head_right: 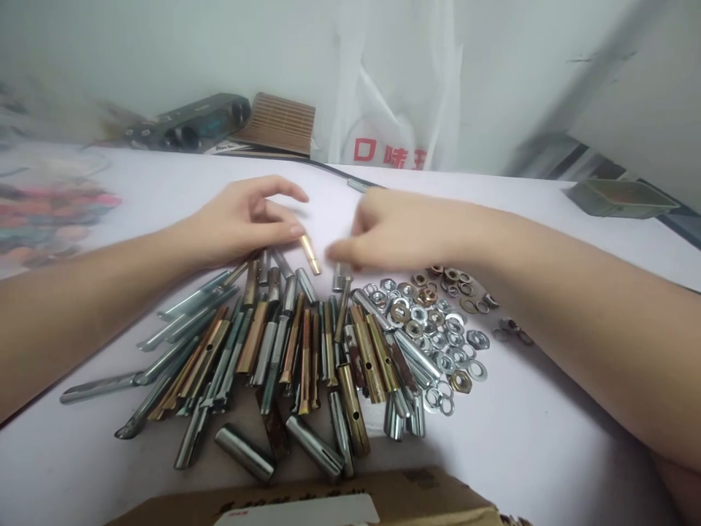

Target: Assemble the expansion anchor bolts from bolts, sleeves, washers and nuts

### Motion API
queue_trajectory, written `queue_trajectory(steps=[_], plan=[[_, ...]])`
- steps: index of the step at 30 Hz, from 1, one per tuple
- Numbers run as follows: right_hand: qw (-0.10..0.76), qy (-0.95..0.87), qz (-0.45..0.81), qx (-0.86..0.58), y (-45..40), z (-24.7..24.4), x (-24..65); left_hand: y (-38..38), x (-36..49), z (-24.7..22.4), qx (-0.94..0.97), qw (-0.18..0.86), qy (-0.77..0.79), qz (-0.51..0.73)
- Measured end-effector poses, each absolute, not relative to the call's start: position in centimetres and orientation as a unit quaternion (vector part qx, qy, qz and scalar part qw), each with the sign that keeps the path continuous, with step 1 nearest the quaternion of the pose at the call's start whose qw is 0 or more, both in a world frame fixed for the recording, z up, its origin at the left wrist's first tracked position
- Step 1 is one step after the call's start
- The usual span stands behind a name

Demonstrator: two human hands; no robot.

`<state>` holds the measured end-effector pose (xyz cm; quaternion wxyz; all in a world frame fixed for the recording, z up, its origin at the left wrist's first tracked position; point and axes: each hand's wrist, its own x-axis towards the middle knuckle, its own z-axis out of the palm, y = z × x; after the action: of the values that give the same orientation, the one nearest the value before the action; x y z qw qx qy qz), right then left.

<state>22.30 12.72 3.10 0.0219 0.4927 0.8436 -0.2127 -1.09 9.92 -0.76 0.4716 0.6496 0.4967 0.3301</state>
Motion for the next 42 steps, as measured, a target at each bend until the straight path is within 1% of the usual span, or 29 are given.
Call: queue_trajectory(steps=[2,4,8,12,15,17,19,22,25,27,30,34,38,40,42], plan=[[0.096,0.845,-0.204,0.485,12.1,3.2,22.1,9.9,-1.1,-0.8,0.665,0.466,0.494,0.312],[0.124,0.854,-0.191,0.468,11.7,3.0,22.0,9.8,-1.1,-0.6,0.682,0.459,0.493,0.286],[0.125,0.861,-0.223,0.439,11.8,2.8,21.8,9.8,-0.9,-0.5,0.688,0.452,0.494,0.279],[0.148,0.808,-0.293,0.489,11.8,3.0,21.4,10.0,-1.1,-0.8,0.657,0.484,0.485,0.313],[0.138,0.775,-0.367,0.495,11.5,3.4,21.5,10.2,-1.3,-1.0,0.635,0.501,0.48,0.34],[0.111,0.742,-0.447,0.486,11.2,3.5,21.6,10.2,-1.4,-1.1,0.63,0.507,0.472,0.351],[0.064,0.711,-0.519,0.47,11.1,3.4,21.7,10.2,-1.4,-1.1,0.635,0.507,0.463,0.354],[-0.034,0.669,-0.601,0.435,11.3,2.8,21.4,10.2,-1.3,-1.1,0.657,0.494,0.459,0.338],[-0.157,0.581,-0.694,0.395,11.6,1.8,20.7,10.3,-1.1,-1.1,0.685,0.475,0.447,0.324],[-0.221,0.509,-0.737,0.387,11.7,1.2,20.3,10.2,-1.0,-1.2,0.702,0.448,0.43,0.348],[-0.282,0.429,-0.761,0.397,11.8,0.7,20.0,10.0,-0.7,-1.2,0.699,0.406,0.427,0.405],[-0.323,0.389,-0.778,0.373,11.6,0.4,19.9,9.6,-0.4,-1.2,0.674,0.393,0.448,0.437],[-0.316,0.441,-0.76,0.358,11.4,-0.5,19.7,9.7,-0.4,-1.2,0.678,0.346,0.466,0.45],[-0.311,0.509,-0.719,0.357,11.4,-0.9,19.7,9.9,-0.5,-1.1,0.672,0.323,0.491,0.451],[-0.308,0.612,-0.634,0.36,11.5,-1.0,20.1,10.1,-0.7,-1.1,0.664,0.286,0.525,0.45]])
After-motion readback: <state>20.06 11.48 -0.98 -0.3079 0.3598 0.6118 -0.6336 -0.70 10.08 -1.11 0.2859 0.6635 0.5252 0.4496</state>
